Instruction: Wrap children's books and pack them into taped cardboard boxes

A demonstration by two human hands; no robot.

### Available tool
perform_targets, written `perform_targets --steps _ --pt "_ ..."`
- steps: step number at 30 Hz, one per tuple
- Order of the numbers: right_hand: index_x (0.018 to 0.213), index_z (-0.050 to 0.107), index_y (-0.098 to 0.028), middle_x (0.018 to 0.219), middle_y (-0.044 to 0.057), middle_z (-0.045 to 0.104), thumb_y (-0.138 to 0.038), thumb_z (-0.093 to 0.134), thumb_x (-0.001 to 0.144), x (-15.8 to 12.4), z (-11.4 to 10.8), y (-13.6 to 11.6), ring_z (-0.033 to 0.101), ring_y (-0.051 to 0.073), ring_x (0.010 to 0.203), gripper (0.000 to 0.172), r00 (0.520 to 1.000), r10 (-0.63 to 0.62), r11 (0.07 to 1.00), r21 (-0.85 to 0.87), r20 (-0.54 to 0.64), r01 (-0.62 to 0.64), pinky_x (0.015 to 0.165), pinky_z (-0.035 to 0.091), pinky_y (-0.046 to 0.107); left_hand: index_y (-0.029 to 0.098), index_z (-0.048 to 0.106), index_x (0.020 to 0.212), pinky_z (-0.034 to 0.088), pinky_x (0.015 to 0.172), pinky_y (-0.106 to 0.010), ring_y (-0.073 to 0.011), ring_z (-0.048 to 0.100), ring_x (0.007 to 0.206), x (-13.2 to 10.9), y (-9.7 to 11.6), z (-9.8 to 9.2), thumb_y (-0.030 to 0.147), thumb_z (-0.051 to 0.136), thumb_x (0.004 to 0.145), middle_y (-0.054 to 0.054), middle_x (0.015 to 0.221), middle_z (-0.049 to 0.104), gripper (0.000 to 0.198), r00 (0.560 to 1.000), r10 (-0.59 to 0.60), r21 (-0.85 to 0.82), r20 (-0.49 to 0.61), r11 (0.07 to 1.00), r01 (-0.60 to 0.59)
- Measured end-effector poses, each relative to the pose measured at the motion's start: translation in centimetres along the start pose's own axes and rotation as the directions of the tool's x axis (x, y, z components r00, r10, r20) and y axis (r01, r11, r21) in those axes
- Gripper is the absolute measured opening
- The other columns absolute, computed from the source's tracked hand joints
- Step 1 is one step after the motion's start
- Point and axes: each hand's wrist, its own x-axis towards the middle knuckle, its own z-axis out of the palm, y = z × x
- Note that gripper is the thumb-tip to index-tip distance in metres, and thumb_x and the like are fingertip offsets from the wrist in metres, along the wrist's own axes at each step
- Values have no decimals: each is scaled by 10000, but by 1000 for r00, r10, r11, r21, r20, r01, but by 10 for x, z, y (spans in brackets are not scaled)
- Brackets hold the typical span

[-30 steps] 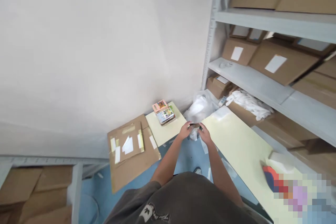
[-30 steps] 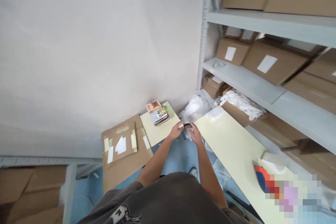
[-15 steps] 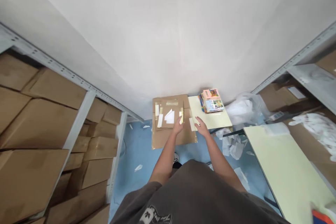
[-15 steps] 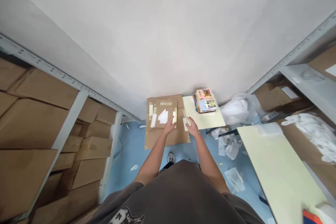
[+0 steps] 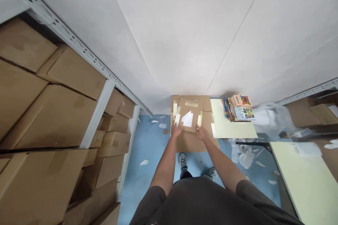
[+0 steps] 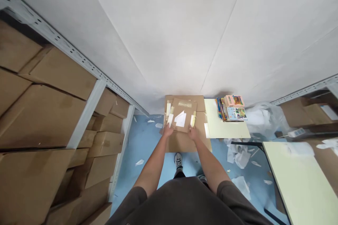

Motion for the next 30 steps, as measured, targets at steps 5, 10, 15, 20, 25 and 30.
perform_targets --steps 5,10,15,20,25,30 --pt "1324 749 -209 1434 131 699 -311 648 773 -22 19 1 576 327 1439 569 998 -46 996 69 -45 49 1242 412 512 151 752 1120 489 1056 -444 -385 684 1232 -1 -5 -28 208 801 738 -191 1179 780 389 962 -211 108 -173 967 231" --pt "1418 674 -218 1331 99 766 -372 621 745 -23 4 -12 693 311 1271 692 981 80 959 281 -180 -27 1121 537 517 190 706 745 532 938 -418 -329 713 1017 -15 0 -31 232 784 704 -86 820 750 98 988 -106 24 -114 994 109" --pt "1252 748 -219 1047 94 829 -382 661 678 -27 -27 -24 778 332 1007 603 979 104 907 420 -175 -21 925 615 490 188 694 775 564 857 -389 -248 706 860 -37 7 -23 371 823 694 -42 807 730 239 998 -41 -273 -44 962 27" --pt "1129 730 -250 920 48 810 -414 764 566 -49 -81 -16 772 309 840 587 989 132 750 659 -66 -56 766 610 444 195 752 964 583 764 -341 -230 729 862 -55 27 -20 415 907 646 -59 926 784 416 997 -26 -381 74 923 53" --pt "1151 683 -261 921 29 781 -389 878 540 -85 -166 0 751 255 809 655 993 85 643 766 -77 4 701 571 350 239 708 1359 556 752 -297 -202 728 877 -71 83 0 411 892 695 -66 1056 793 711 952 77 -368 297 929 40" --pt "1229 655 -283 1075 50 783 -391 911 587 -138 -273 34 753 254 907 700 991 25 593 799 -135 94 753 593 356 256 657 1451 505 720 -244 -154 678 812 -95 160 66 353 880 660 -34 992 749 828 826 210 -293 523 954 -58"
